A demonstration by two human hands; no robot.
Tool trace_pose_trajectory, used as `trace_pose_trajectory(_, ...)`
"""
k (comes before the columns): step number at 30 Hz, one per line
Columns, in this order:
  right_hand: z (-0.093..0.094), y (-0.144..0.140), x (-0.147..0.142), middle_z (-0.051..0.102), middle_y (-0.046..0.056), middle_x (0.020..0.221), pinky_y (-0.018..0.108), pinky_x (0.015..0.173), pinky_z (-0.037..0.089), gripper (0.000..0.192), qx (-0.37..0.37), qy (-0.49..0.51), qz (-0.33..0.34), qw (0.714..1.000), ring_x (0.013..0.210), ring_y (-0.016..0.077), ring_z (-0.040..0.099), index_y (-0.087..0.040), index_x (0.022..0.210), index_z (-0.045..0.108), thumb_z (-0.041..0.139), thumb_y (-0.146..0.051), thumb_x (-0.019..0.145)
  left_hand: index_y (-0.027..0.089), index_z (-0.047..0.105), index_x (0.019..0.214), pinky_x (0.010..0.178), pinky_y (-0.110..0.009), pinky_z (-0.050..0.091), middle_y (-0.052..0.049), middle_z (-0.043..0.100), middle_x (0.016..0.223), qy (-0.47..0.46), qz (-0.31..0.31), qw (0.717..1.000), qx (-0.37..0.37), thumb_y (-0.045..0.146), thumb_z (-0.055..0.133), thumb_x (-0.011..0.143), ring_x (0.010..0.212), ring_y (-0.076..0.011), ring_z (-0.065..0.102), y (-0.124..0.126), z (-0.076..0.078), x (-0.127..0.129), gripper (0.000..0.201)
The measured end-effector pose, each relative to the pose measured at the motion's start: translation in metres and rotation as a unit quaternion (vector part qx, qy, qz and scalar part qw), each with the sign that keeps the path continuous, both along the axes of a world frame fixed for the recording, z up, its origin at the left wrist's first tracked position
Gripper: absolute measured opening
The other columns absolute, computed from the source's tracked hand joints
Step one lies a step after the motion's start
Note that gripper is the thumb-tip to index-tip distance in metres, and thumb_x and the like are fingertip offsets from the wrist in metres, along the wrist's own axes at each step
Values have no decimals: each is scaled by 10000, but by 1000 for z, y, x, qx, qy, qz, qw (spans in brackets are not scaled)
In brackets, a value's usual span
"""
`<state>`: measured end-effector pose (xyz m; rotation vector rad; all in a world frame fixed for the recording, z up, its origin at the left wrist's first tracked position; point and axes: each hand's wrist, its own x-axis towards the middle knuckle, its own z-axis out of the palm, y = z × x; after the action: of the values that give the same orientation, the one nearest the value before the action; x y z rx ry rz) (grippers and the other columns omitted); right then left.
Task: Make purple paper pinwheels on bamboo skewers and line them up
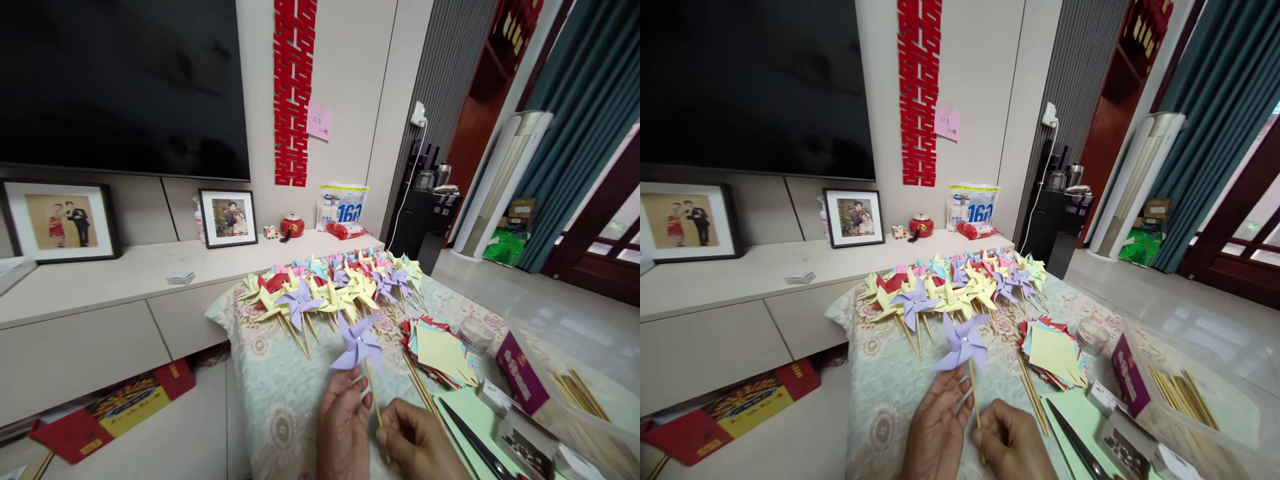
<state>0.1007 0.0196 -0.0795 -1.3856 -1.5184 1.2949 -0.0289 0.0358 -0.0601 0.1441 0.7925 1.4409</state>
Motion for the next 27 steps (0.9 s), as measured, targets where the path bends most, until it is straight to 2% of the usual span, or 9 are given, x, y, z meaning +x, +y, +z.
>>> trace_pose_trajectory(2,6,14,2,446,-61,551,246,521,319,259,34,-21,-25,999,518,117,409,-206,667,507,625,-397,796,146,709,930,692,-275,500,-94,693,1012,62,20,998,-13,148,738,580,805,-177,641,-2,-5,-1,351)
trace_pose_trajectory(3,8,22,2,450,-60,550,246,522,330,237,48,-33,-31,998,521,121,421,-206,665,511,621,-372,793,143,703,927,657,-266,482,-87,695,963,107,35,994,-7,146,703,601,758,-168,627,-3,-8,0,326)
trace_pose_trajectory(5,13,38,0,446,-63,543,244,516,344,201,69,-56,-31,996,515,126,435,-210,661,503,597,-334,788,149,699,870,647,-266,459,-46,669,757,204,55,976,43,132,634,636,692,-169,596,-4,-15,2,243)
trace_pose_trajectory(7,17,53,-6,441,-62,541,242,511,340,172,97,-92,-32,990,513,128,435,-212,656,497,560,-305,786,174,696,827,684,-277,459,-35,661,754,276,93,950,111,113,592,648,694,-172,581,-7,-18,6,215)
trace_pose_trajectory(9,19,65,-15,443,-54,556,240,522,327,156,128,-126,-40,983,535,129,432,-209,644,499,537,-280,778,198,695,810,707,-286,462,-44,673,866,315,125,925,170,101,566,665,714,-174,575,-9,-19,10,217)
trace_pose_trajectory(11,18,75,-24,452,-47,575,240,539,324,150,147,-142,-47,978,559,131,433,-205,639,502,527,-269,771,211,696,808,696,-290,460,-54,669,930,337,138,908,205,96,546,689,712,-178,569,-10,-18,13,223)
trace_pose_trajectory(14,13,87,-33,479,-37,584,243,553,334,139,162,-154,-53,973,570,136,449,-201,643,510,515,-262,768,214,697,800,662,-286,450,-60,661,895,351,136,898,227,106,536,714,706,-188,570,-10,-19,15,212)
trace_pose_trajectory(20,1,97,-41,545,-25,573,245,548,345,145,178,-188,-61,964,556,144,491,-193,645,559,522,-249,773,206,694,736,629,-272,442,-50,653,816,339,102,909,219,121,569,694,658,-180,556,-5,-27,16,156)
trace_pose_trajectory(27,-3,100,-41,597,-8,590,255,569,373,177,192,-213,-75,955,578,161,538,-190,667,606,517,-271,797,201,704,728,601,-264,428,-51,663,803,351,74,908,217,120,583,687,599,-164,528,-5,-32,17,151)
